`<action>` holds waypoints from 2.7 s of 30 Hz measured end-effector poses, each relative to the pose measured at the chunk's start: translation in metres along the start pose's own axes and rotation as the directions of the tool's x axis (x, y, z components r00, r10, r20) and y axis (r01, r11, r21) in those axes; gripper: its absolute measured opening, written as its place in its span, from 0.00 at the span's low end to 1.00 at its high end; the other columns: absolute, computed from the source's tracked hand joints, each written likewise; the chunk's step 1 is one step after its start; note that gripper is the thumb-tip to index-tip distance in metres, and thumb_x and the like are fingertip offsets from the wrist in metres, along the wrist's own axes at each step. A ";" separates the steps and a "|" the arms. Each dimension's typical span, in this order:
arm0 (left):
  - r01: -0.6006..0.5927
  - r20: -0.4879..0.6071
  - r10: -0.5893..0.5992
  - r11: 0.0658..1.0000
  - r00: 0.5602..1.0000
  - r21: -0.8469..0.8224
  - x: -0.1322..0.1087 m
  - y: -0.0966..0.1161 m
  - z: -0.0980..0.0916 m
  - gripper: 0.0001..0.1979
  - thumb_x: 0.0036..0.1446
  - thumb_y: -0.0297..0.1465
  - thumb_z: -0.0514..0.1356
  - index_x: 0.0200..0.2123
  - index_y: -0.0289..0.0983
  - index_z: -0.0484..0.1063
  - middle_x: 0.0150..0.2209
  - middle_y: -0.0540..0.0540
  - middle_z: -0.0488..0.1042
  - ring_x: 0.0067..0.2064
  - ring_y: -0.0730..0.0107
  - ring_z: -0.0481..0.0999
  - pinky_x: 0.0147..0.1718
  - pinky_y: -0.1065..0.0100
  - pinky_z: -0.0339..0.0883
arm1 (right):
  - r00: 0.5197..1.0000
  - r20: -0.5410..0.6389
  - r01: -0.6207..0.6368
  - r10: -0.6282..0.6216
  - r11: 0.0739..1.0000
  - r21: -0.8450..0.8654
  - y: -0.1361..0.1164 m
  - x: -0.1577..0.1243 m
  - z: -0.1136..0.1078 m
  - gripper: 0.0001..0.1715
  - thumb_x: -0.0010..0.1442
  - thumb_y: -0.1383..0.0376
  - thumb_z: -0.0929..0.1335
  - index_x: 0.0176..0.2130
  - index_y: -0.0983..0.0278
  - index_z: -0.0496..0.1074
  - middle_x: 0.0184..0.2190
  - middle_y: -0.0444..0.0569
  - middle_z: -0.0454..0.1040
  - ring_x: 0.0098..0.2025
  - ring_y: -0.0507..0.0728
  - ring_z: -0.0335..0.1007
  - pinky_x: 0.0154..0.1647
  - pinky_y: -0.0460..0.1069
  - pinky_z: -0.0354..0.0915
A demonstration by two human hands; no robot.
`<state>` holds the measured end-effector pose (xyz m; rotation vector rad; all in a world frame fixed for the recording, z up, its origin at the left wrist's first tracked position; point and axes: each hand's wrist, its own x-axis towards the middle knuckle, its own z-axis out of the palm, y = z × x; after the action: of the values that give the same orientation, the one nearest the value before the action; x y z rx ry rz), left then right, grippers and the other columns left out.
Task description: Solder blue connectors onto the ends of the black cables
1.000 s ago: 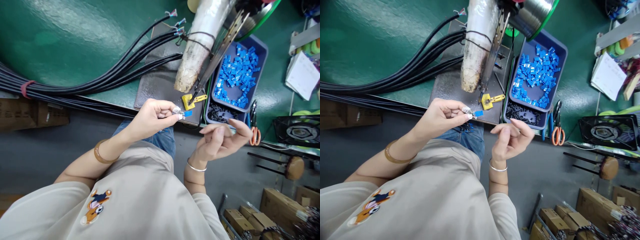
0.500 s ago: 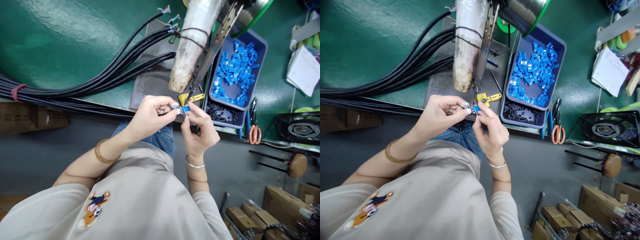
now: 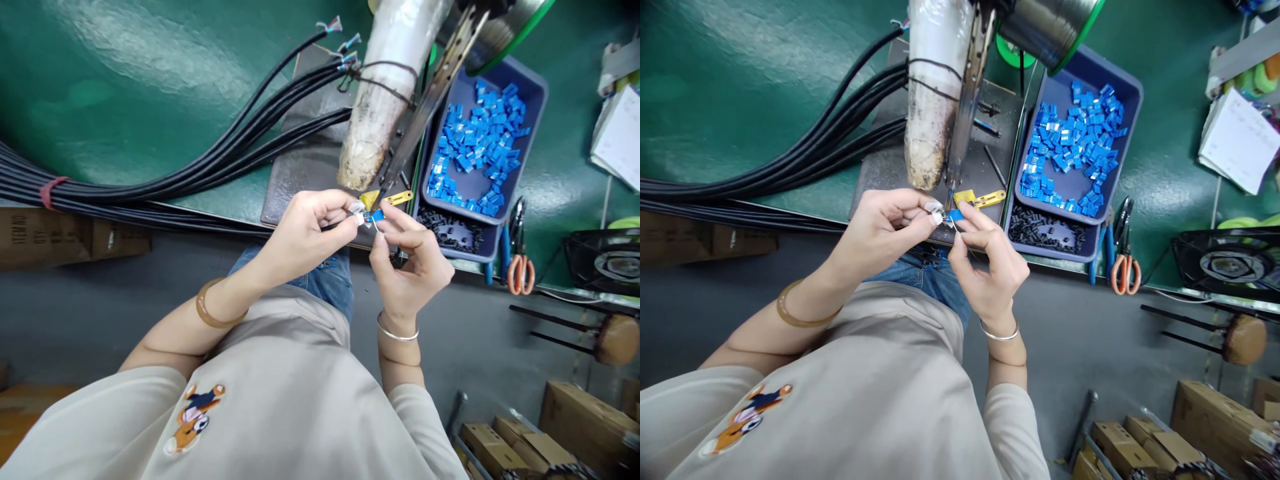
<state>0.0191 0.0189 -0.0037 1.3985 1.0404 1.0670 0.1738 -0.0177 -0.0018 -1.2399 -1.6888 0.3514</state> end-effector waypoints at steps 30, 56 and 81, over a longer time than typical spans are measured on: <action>0.097 0.067 -0.091 0.991 0.994 -0.088 0.005 0.009 -0.006 0.07 0.55 0.27 0.60 0.25 0.36 0.70 0.18 0.53 0.56 0.20 0.81 0.53 0.17 0.74 0.48 | 0.998 0.056 0.027 -0.024 0.998 -0.061 -0.006 0.007 -0.005 0.04 0.60 0.69 0.68 0.36 0.60 0.71 0.49 0.49 0.79 0.46 0.58 0.80 0.45 0.56 0.80; 0.198 0.132 -0.181 0.972 0.975 -0.127 0.002 0.005 -0.009 0.06 0.56 0.29 0.59 0.28 0.33 0.72 0.20 0.53 0.61 0.21 0.82 0.56 0.20 0.75 0.50 | 0.996 0.071 0.059 -0.046 0.981 -0.184 -0.008 0.008 -0.008 0.04 0.59 0.70 0.70 0.35 0.61 0.72 0.47 0.47 0.81 0.40 0.54 0.81 0.42 0.49 0.78; 0.105 0.229 -0.098 0.994 0.969 -0.019 -0.010 0.008 -0.012 0.05 0.56 0.28 0.61 0.32 0.31 0.73 0.21 0.51 0.69 0.23 0.79 0.67 0.23 0.75 0.58 | 0.995 0.083 0.081 -0.054 0.928 -0.364 -0.016 -0.003 -0.014 0.07 0.58 0.69 0.72 0.39 0.59 0.74 0.24 0.35 0.73 0.19 0.43 0.63 0.22 0.42 0.59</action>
<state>0.0056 0.0111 0.0042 1.3911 0.9137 0.8236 0.1764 -0.0307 0.0144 -1.4472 -1.9136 0.0345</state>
